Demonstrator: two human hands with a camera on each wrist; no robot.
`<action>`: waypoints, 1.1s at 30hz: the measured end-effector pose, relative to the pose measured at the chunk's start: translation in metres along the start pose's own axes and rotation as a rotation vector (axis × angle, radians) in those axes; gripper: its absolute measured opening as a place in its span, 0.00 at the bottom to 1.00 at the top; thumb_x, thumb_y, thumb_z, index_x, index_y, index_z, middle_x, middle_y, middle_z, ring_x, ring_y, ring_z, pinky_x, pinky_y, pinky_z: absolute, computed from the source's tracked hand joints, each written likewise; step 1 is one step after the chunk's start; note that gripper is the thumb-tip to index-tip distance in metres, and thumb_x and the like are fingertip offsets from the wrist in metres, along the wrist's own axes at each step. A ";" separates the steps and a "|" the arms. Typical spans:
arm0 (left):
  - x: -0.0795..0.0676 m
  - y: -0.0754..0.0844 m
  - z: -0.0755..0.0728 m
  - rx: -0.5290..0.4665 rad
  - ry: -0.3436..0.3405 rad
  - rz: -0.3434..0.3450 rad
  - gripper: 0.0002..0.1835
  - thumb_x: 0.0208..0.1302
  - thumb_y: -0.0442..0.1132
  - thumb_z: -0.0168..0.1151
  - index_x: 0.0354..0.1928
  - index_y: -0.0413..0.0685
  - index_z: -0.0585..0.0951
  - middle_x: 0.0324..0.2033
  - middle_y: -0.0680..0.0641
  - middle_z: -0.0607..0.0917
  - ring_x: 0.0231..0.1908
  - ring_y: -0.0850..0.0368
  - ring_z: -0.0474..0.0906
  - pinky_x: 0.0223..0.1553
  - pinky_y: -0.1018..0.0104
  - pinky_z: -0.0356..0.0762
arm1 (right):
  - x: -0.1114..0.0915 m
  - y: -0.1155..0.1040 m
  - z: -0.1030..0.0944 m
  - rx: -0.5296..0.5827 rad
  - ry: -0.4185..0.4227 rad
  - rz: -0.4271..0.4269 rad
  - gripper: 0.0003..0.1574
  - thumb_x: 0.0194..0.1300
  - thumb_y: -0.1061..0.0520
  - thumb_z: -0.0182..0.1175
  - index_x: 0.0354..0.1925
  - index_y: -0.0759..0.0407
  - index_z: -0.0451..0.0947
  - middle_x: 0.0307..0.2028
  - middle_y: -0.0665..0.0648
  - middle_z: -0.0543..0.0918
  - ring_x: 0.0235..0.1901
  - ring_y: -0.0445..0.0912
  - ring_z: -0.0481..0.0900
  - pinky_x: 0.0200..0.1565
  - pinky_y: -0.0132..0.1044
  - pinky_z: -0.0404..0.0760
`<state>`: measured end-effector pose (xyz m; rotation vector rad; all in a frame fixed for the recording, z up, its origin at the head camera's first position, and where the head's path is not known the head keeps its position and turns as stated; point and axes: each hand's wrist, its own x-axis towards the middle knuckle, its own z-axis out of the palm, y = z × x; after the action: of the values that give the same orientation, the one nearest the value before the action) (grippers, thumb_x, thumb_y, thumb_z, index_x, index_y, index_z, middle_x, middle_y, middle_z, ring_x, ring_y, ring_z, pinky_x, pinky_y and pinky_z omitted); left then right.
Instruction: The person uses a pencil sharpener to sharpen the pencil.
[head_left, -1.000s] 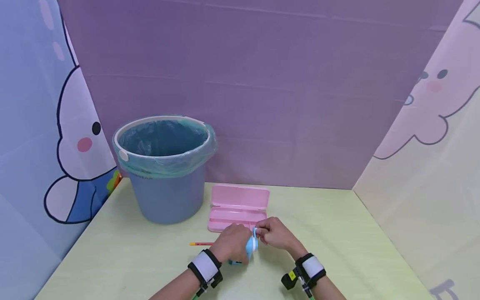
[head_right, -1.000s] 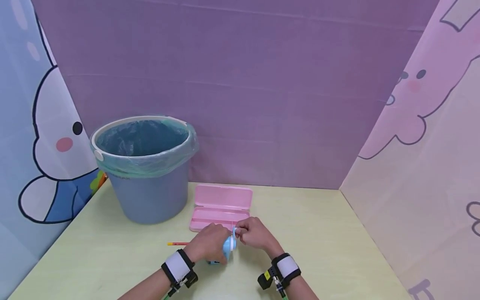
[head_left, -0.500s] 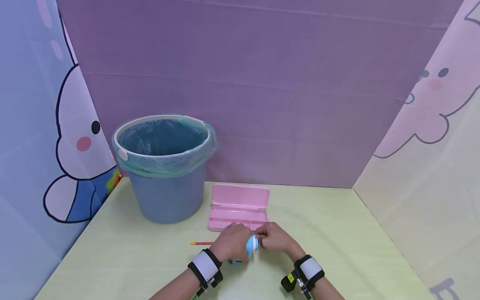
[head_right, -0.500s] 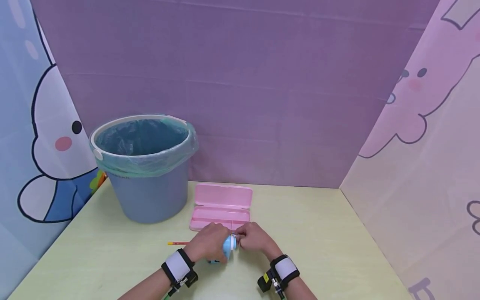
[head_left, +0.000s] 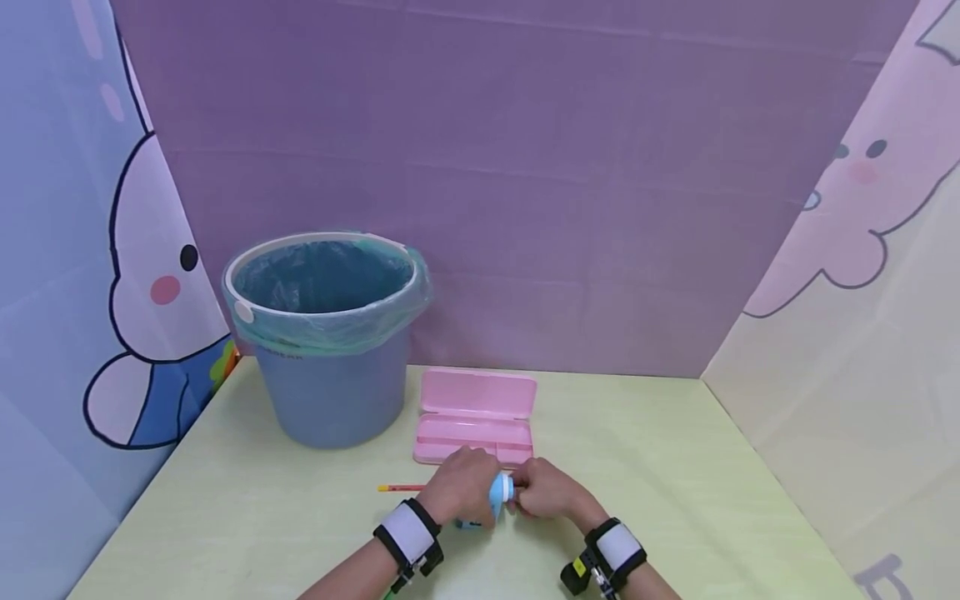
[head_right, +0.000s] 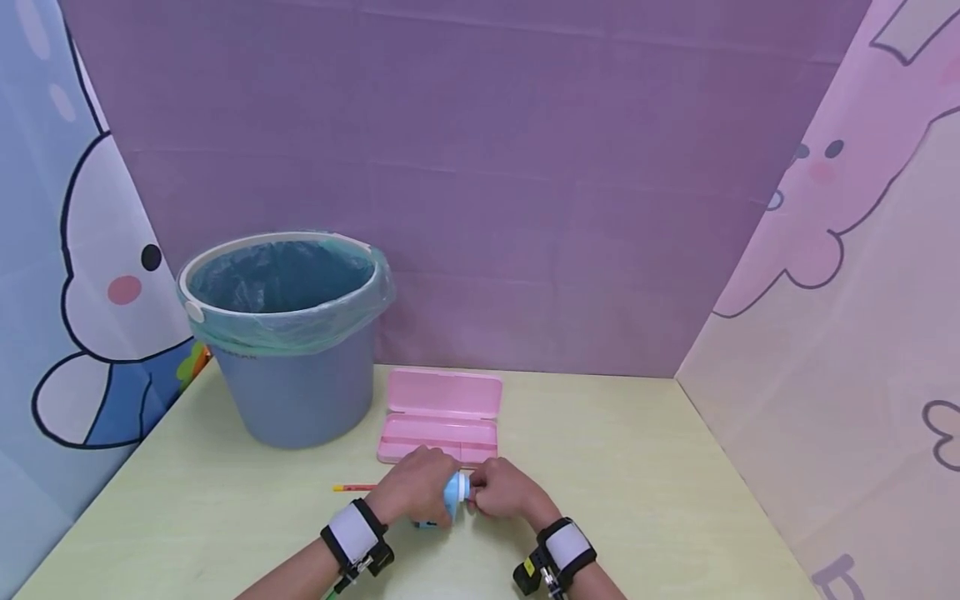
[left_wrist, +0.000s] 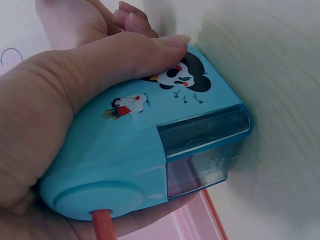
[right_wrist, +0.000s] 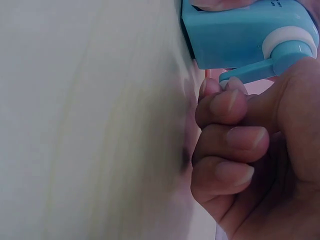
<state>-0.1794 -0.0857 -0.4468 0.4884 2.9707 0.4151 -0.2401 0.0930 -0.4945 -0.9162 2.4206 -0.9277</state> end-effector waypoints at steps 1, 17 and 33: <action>0.000 0.000 0.000 0.001 0.001 0.000 0.20 0.37 0.42 0.86 0.32 0.52 0.84 0.24 0.57 0.78 0.28 0.60 0.70 0.34 0.69 0.69 | -0.001 0.000 0.001 -0.004 -0.004 -0.002 0.12 0.55 0.68 0.53 0.22 0.61 0.82 0.12 0.43 0.69 0.13 0.37 0.62 0.19 0.30 0.60; -0.001 0.000 0.002 0.029 0.018 0.023 0.20 0.36 0.43 0.86 0.30 0.52 0.82 0.23 0.58 0.76 0.27 0.61 0.69 0.33 0.69 0.68 | -0.012 -0.003 0.008 0.021 -0.040 0.015 0.18 0.68 0.63 0.57 0.21 0.59 0.81 0.11 0.44 0.70 0.10 0.37 0.61 0.15 0.30 0.60; 0.000 0.000 0.002 0.049 0.029 0.043 0.21 0.36 0.41 0.86 0.25 0.53 0.78 0.20 0.58 0.73 0.25 0.60 0.68 0.34 0.68 0.66 | -0.025 -0.002 0.012 0.044 -0.070 -0.026 0.21 0.72 0.62 0.56 0.20 0.57 0.81 0.10 0.43 0.70 0.10 0.35 0.61 0.15 0.30 0.60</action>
<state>-0.1794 -0.0853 -0.4487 0.5571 3.0093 0.3576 -0.2145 0.1041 -0.4986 -0.9500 2.3263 -0.9385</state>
